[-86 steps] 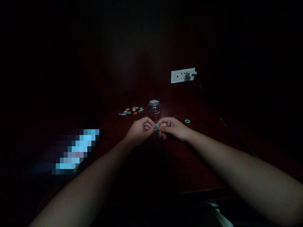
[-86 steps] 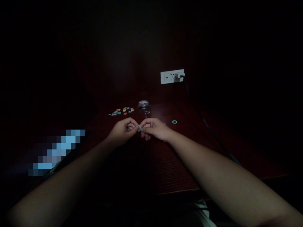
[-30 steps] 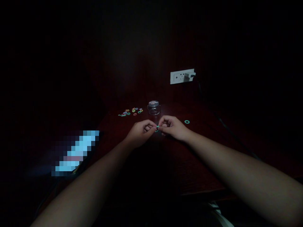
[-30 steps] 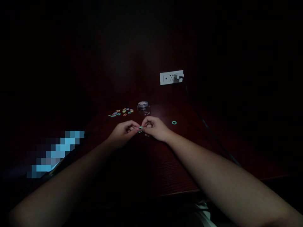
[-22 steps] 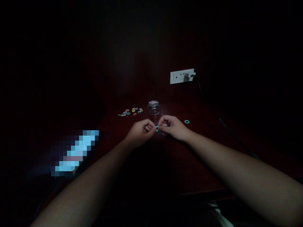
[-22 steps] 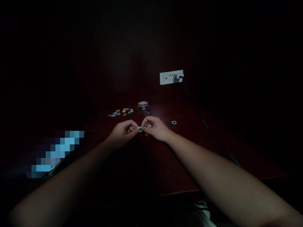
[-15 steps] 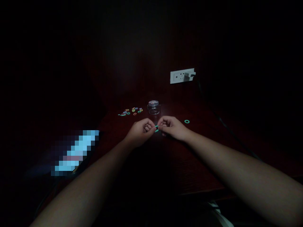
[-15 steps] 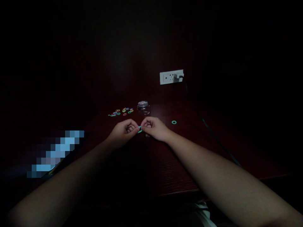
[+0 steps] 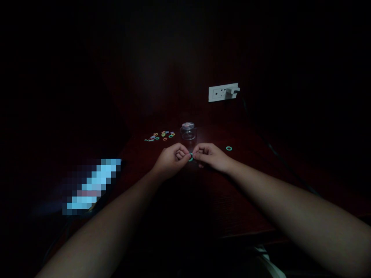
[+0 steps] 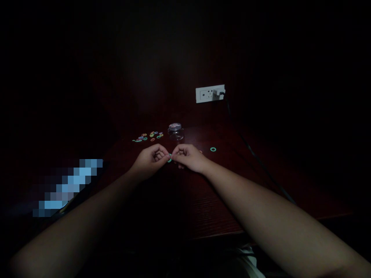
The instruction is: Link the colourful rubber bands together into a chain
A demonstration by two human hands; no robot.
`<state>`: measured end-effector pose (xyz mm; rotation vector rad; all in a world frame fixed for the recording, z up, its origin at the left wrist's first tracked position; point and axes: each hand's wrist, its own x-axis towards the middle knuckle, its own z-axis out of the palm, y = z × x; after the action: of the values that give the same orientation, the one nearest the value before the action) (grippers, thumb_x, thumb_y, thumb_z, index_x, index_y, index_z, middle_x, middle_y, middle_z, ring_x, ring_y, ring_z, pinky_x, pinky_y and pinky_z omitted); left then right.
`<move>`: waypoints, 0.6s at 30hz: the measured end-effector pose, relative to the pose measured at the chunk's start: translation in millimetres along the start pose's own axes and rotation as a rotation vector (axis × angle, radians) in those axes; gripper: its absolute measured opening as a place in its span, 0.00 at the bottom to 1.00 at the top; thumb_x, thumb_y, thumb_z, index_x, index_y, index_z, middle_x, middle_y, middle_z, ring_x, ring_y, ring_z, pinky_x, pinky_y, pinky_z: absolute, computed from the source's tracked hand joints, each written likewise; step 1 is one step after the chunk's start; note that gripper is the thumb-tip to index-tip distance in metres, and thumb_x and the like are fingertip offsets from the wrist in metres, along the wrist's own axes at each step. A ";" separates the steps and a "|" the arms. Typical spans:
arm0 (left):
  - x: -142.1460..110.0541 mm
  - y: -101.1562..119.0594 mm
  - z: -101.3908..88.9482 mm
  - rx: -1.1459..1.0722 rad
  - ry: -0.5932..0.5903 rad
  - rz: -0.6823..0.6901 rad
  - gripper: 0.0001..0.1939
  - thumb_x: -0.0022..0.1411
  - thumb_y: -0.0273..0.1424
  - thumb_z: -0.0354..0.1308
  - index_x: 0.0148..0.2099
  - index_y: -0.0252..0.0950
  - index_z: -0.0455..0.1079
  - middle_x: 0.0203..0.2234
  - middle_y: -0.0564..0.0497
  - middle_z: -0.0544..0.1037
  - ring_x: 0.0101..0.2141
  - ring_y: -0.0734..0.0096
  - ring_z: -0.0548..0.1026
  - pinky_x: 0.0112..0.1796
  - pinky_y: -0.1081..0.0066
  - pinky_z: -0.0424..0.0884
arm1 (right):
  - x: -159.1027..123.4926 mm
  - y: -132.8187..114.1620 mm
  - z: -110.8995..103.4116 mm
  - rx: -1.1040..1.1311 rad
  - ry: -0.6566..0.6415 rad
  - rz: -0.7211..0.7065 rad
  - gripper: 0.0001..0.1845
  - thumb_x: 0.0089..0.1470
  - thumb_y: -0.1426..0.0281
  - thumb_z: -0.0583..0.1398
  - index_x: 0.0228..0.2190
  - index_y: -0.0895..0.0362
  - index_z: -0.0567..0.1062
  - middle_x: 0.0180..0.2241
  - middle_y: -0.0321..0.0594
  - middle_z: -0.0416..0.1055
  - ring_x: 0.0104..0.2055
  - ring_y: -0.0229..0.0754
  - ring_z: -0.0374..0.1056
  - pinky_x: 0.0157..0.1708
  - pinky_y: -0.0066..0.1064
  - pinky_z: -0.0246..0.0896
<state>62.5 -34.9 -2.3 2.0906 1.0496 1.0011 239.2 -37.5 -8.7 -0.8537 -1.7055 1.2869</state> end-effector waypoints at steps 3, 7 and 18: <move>0.2 0.4 0.1 0.002 0.007 0.000 0.08 0.53 0.33 0.55 0.32 0.32 0.65 0.21 0.53 0.68 0.21 0.81 0.64 0.21 0.80 0.61 | -0.6 -0.7 0.6 -0.035 0.013 0.011 0.14 0.44 0.61 0.61 0.25 0.61 0.67 0.16 0.30 0.63 0.16 0.29 0.59 0.16 0.21 0.53; 0.2 2.1 0.2 0.002 0.007 0.004 0.08 0.53 0.33 0.55 0.32 0.32 0.66 0.21 0.54 0.69 0.21 0.82 0.64 0.21 0.80 0.61 | -0.7 -1.0 0.5 -0.036 0.005 0.021 0.15 0.44 0.60 0.60 0.25 0.61 0.67 0.18 0.32 0.65 0.16 0.29 0.60 0.16 0.22 0.54; 0.1 1.5 -2.0 0.012 -0.023 0.014 0.11 0.56 0.33 0.51 0.38 0.31 0.68 0.27 0.49 0.74 0.26 0.76 0.70 0.26 0.77 0.66 | -0.8 -0.6 0.3 -0.036 0.009 0.009 0.14 0.45 0.62 0.60 0.24 0.61 0.66 0.17 0.31 0.64 0.16 0.29 0.60 0.17 0.21 0.55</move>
<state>61.5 -35.3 0.0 2.1169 1.0327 0.9775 239.3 -38.5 -8.3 -0.8874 -1.7244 1.2597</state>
